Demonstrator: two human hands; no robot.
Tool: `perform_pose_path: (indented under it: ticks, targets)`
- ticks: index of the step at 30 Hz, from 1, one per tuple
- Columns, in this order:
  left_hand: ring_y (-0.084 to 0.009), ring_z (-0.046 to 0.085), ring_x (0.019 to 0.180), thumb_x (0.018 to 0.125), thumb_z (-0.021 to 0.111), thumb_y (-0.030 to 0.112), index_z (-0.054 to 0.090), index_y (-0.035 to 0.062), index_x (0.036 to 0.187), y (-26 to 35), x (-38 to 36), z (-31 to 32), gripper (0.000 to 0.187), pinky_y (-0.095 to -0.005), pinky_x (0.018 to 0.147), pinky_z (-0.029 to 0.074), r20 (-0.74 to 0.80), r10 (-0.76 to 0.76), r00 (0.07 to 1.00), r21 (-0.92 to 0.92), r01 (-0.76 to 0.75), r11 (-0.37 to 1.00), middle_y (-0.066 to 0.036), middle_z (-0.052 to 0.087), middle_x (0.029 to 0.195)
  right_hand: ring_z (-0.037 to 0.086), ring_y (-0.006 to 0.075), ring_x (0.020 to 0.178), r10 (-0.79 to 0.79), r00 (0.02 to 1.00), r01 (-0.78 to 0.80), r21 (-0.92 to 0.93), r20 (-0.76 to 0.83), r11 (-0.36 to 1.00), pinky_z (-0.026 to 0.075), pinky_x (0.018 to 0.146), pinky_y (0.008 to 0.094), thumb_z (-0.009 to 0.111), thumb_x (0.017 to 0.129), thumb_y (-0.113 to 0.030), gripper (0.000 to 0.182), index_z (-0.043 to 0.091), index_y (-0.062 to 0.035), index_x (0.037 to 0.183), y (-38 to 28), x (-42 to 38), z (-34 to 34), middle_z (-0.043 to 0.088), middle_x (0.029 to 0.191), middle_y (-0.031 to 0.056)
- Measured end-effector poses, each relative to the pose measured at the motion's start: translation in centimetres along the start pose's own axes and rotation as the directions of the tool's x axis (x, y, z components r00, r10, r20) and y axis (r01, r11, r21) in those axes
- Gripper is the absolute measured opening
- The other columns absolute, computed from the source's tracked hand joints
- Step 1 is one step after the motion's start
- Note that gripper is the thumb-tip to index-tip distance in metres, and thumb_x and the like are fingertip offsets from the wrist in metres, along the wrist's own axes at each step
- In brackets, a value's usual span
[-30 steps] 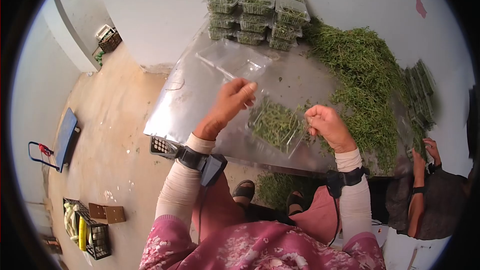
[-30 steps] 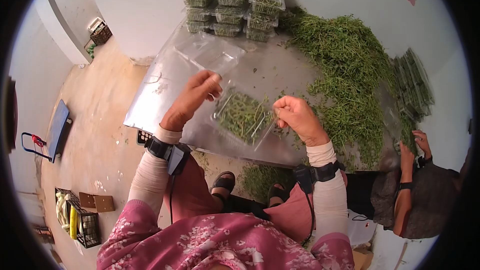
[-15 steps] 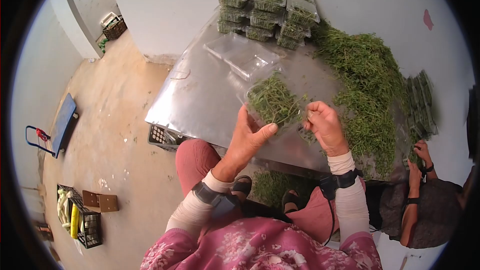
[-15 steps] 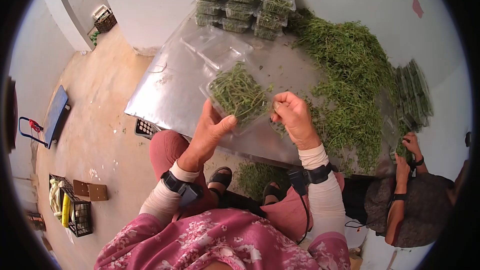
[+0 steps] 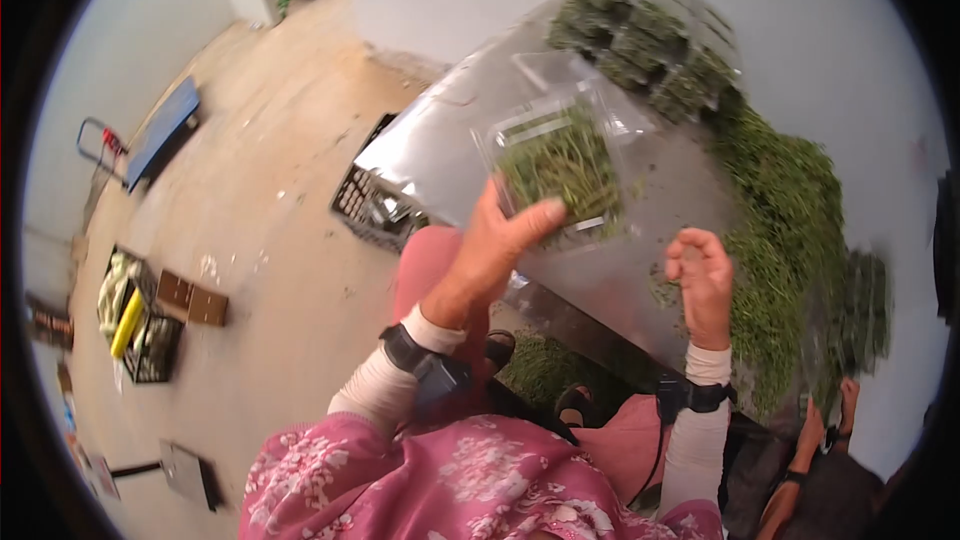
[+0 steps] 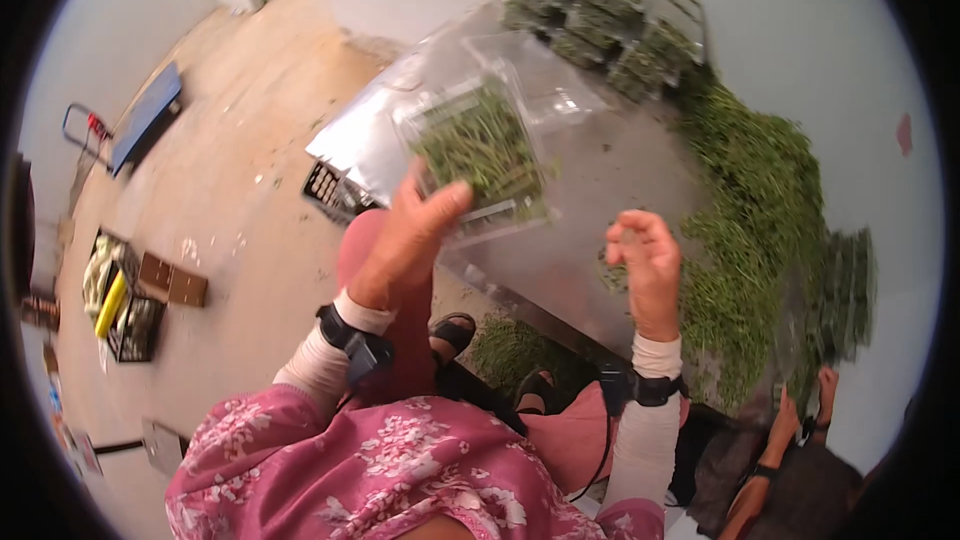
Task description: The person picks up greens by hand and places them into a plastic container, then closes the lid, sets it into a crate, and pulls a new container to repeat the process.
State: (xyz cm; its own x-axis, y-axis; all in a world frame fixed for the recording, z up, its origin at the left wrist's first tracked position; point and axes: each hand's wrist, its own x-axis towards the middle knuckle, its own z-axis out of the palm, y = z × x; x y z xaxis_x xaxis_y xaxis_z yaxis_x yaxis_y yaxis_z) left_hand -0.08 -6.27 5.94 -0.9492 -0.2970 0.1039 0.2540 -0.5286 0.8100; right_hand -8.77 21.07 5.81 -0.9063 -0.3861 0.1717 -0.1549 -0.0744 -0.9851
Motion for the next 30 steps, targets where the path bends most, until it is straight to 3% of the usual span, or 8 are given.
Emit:
perform_pose_path:
  ticks: [2,3,4,8,13,18,25,30]
  targets:
    - [-0.025,0.055,0.122,0.084,0.079,0.024,0.034,-0.0049,0.146,2.3,0.4,-2.8,0.082,-0.037,0.104,0.046,-0.057,0.09,0.994,-0.09,-0.094,0.991,-0.017,0.054,0.136,0.056,0.0097,0.075,0.014,1.0,-0.014,0.009,0.007,1.0,0.047,0.069,0.0242,0.062,0.099,-0.012,0.016,0.059,-0.0006,0.11,0.4,0.1,-0.1,0.063,0.093,0.0054]
    - [-0.0249,0.059,0.117,0.085,0.079,0.026,0.033,-0.0053,0.146,3.9,0.6,-4.9,0.083,-0.0383,0.099,0.05,-0.141,0.13,0.981,0.05,-0.124,0.991,-0.017,0.056,0.134,0.056,0.0095,0.074,0.017,1.0,-0.017,0.011,0.003,1.0,0.047,0.068,0.0241,0.062,0.099,-0.012,0.015,0.06,-0.0007,0.108,0.5,0.2,0.1,0.063,0.093,0.0053]
    - [-0.0231,0.063,0.109,0.091,0.069,0.033,0.037,0.0047,0.144,4.6,0.7,-7.4,0.068,-0.0371,0.083,0.055,-0.238,0.15,0.96,0.173,-0.11,0.979,-0.011,0.059,0.13,0.055,0.0094,0.073,0.028,0.999,-0.028,-0.032,0.016,0.999,0.047,0.068,0.024,0.062,0.099,-0.012,0.014,0.06,-0.0005,0.107,0.6,0.1,0.5,0.063,0.092,0.0053]
    - [-0.0132,0.065,0.099,0.097,0.063,0.041,0.056,0.014,0.128,7.7,0.5,-15.6,0.041,-0.0307,0.077,0.053,-0.491,0.302,0.817,0.236,-0.208,0.949,-0.001,0.067,0.112,0.056,0.0093,0.072,0.047,0.996,-0.035,-0.157,0.073,0.987,0.047,0.068,0.0238,0.062,0.098,-0.01,0.012,0.061,0.0006,0.104,1.0,-0.3,2.3,0.064,0.091,0.0054]
    - [-0.0123,0.064,0.084,0.092,0.068,0.046,0.062,0.0153,0.117,4.5,-2.9,-27.3,0.039,-0.029,0.068,0.048,-0.761,0.101,0.64,0.223,0.112,0.968,0.001,0.068,0.099,0.057,0.0089,0.071,0.031,0.997,-0.011,-0.254,0.074,0.967,0.048,0.067,0.0237,0.061,0.098,-0.006,0.008,0.061,0.0013,0.101,3.1,-1.8,5.5,0.064,0.089,0.0051]
    - [-0.0156,0.065,0.081,0.097,0.062,0.043,0.064,0.0192,0.112,-3.5,-6.2,-36.8,0.028,-0.033,0.066,0.05,-0.619,-0.542,0.567,-0.17,0.578,0.798,0.001,0.071,0.1,0.056,0.0081,0.066,-0.091,0.995,0.1,-0.462,0.042,0.881,0.047,0.061,0.0229,0.06,0.097,-0.004,0.006,0.061,0.0007,0.101,5.6,-3.1,7.1,0.064,0.083,0.0035]
    - [-0.0153,0.066,0.079,0.093,0.062,0.05,0.065,0.0191,0.103,-13.8,-8.2,-40.9,0.032,-0.0389,0.066,0.051,-0.505,-0.758,0.412,0.0,0.879,0.477,0.001,0.072,0.089,0.055,0.0105,0.061,-0.195,0.981,0.146,-0.629,-0.009,0.763,0.044,0.056,0.0257,0.062,0.094,-0.002,0.004,0.063,-0.0005,0.098,6.6,-3.4,7.8,0.062,0.08,0.0051]
    - [-0.0195,0.064,0.09,0.092,0.063,0.052,0.064,0.0216,0.106,-17.8,-4.9,-43.3,0.033,-0.0435,0.071,0.052,-0.484,-0.743,0.463,-0.158,0.789,0.594,-0.001,0.069,0.102,0.056,0.0139,0.06,-0.259,0.966,0.183,-0.738,0.012,0.65,0.043,0.055,0.0281,0.064,0.092,-0.001,0.005,0.063,-0.001,0.097,6.3,-3.4,8.4,0.062,0.081,0.0067]
